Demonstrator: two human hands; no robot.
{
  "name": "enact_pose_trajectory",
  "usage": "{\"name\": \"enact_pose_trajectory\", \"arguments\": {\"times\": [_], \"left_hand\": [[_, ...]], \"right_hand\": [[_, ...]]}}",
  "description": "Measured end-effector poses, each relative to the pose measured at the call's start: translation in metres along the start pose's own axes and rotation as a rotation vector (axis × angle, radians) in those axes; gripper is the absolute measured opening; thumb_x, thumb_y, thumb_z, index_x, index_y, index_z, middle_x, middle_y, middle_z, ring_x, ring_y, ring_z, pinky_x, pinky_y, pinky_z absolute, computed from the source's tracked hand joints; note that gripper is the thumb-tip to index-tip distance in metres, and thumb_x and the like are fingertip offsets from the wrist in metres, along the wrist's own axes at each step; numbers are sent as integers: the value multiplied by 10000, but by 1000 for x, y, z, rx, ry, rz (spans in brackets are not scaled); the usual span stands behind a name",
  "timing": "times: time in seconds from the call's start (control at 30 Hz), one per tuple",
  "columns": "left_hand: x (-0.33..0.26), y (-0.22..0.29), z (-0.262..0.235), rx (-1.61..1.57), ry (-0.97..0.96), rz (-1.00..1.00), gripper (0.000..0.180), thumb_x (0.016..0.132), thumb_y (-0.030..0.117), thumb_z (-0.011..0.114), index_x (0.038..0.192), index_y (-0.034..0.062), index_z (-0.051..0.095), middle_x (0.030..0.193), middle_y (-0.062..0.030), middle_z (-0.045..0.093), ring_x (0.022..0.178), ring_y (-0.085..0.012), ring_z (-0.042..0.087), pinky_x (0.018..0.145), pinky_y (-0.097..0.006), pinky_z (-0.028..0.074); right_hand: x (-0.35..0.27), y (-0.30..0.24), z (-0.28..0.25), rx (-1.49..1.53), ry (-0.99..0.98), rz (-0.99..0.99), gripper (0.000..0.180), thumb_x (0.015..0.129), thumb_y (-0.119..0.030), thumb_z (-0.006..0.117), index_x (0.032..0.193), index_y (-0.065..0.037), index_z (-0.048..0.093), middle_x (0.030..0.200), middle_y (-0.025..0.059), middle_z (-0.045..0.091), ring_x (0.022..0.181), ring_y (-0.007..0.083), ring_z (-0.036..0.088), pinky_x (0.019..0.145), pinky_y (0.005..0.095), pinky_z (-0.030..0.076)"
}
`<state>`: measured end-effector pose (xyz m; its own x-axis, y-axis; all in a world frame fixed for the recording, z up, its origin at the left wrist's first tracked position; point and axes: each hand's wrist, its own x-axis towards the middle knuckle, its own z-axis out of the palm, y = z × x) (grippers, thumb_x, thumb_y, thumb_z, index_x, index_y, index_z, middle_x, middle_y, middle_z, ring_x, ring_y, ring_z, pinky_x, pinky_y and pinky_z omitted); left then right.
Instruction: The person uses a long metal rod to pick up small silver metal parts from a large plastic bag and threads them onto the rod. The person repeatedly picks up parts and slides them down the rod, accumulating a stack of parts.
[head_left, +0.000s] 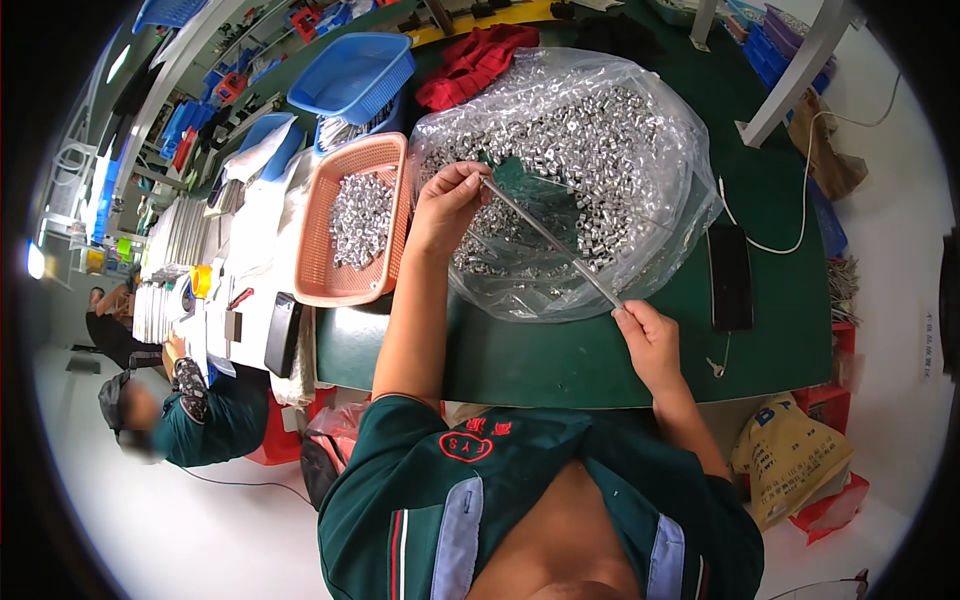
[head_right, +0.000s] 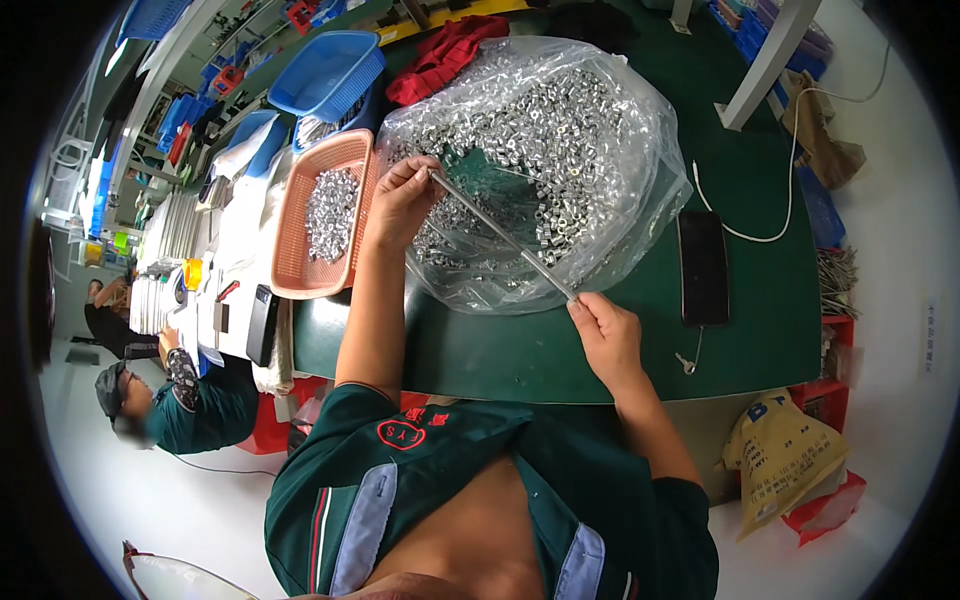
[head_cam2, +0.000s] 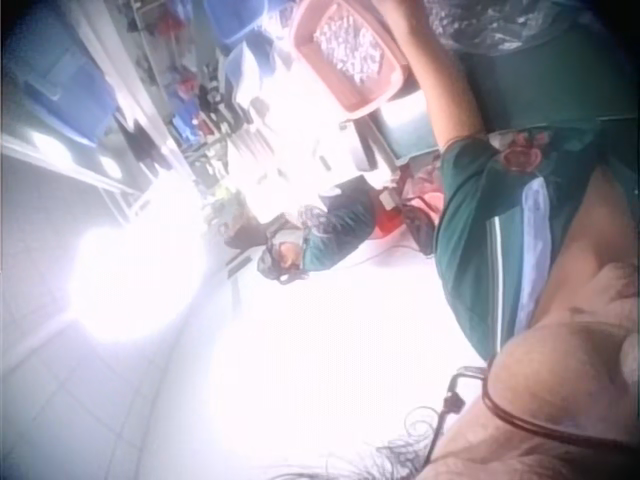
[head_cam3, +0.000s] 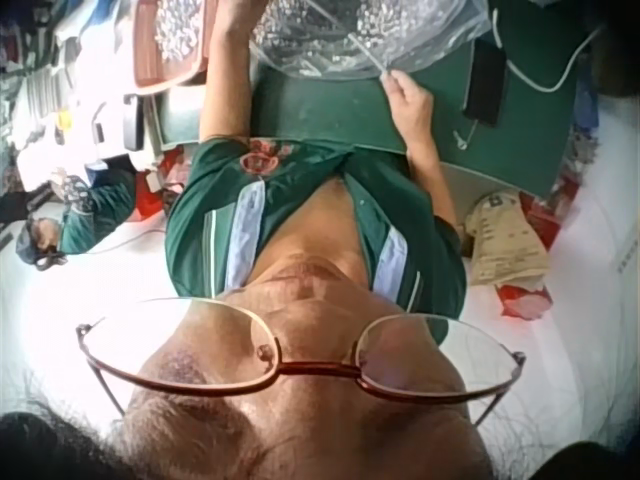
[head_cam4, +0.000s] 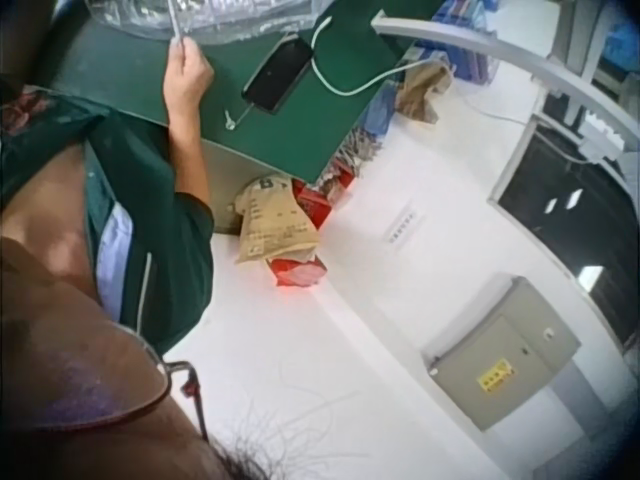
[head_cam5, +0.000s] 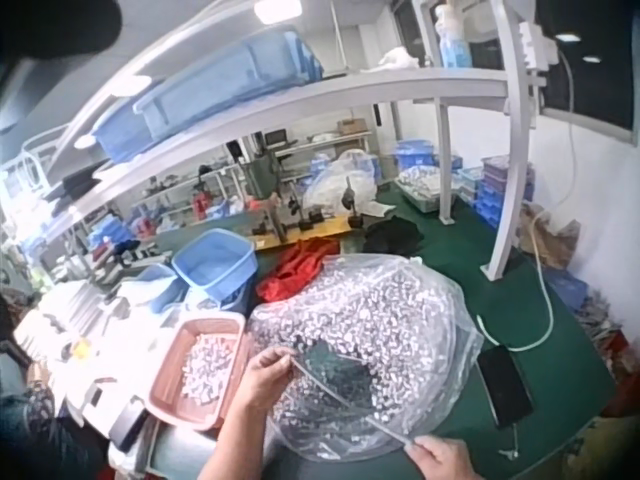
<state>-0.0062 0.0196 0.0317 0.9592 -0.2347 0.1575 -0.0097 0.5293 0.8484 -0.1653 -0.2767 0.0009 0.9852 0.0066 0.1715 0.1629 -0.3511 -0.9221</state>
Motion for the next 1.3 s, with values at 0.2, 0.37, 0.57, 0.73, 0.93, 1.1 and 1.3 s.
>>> {"name": "enact_pose_trajectory", "arguments": {"times": [0.2, 0.37, 0.57, 0.73, 0.93, 1.1, 1.3], "left_hand": [[-1, 23, 2, 247, 61, 5, 185, 861, 44, 632, 1043, 12, 625, 873, -33, 634, 778, -119, 579, 742, -254, 467], [1, 30, 11, 408, 110, 8, 244, 802, 26, 685, 1035, 18, 616, 827, -19, 631, 751, -109, 586, 723, -244, 475], [-2, 23, 8, 284, 49, -91, 174, 802, 57, 719, 932, 21, 609, 773, -9, 610, 708, -108, 579, 692, -246, 469], [-2, 32, -6, 363, -69, -105, 177, 802, 117, 746, 852, 42, 593, 733, 2, 586, 649, -92, 532, 619, -226, 419], [5, 46, 2, 507, -99, -268, 188, 810, 132, 743, 811, 44, 577, 684, 11, 556, 598, -81, 501, 579, -213, 391], [1, 33, 3, 106, -129, -114, 277, 878, 144, 675, 1109, 0, 620, 886, -35, 634, 748, -117, 551, 680, -252, 441], [3, 22, 6, 53, -88, -92, 219, 882, 134, 668, 1050, -1, 630, 821, -39, 622, 698, -117, 542, 640, -241, 430]], "right_hand": [[0, -1, 0, -50, 7, -53, 106, 886, -111, 633, 873, -7, 617, 619, 95, 544, 494, 167, 495, 492, 284, 391], [0, -1, 0, -59, 31, -73, 112, 889, -119, 630, 868, -11, 612, 629, 105, 546, 493, 191, 498, 490, 294, 393], [-1, 0, 2, -83, 67, -106, 116, 888, -133, 634, 862, -22, 610, 636, 105, 556, 495, 218, 504, 488, 303, 394], [-1, 1, 1, -104, 32, -129, 121, 884, -138, 638, 844, -28, 606, 639, 104, 564, 501, 231, 520, 484, 317, 396], [-1, -1, 2, -123, 37, -139, 114, 882, -127, 637, 850, -21, 613, 638, 104, 567, 510, 213, 536, 491, 304, 403], [0, -2, -3, 28, -25, 17, 119, 892, -116, 630, 883, 3, 632, 615, 69, 557, 528, 114, 519, 508, 268, 402], [2, -2, -4, 83, -28, 25, 119, 898, -110, 623, 895, 8, 642, 602, 52, 546, 539, 82, 491, 511, 252, 394]]}}
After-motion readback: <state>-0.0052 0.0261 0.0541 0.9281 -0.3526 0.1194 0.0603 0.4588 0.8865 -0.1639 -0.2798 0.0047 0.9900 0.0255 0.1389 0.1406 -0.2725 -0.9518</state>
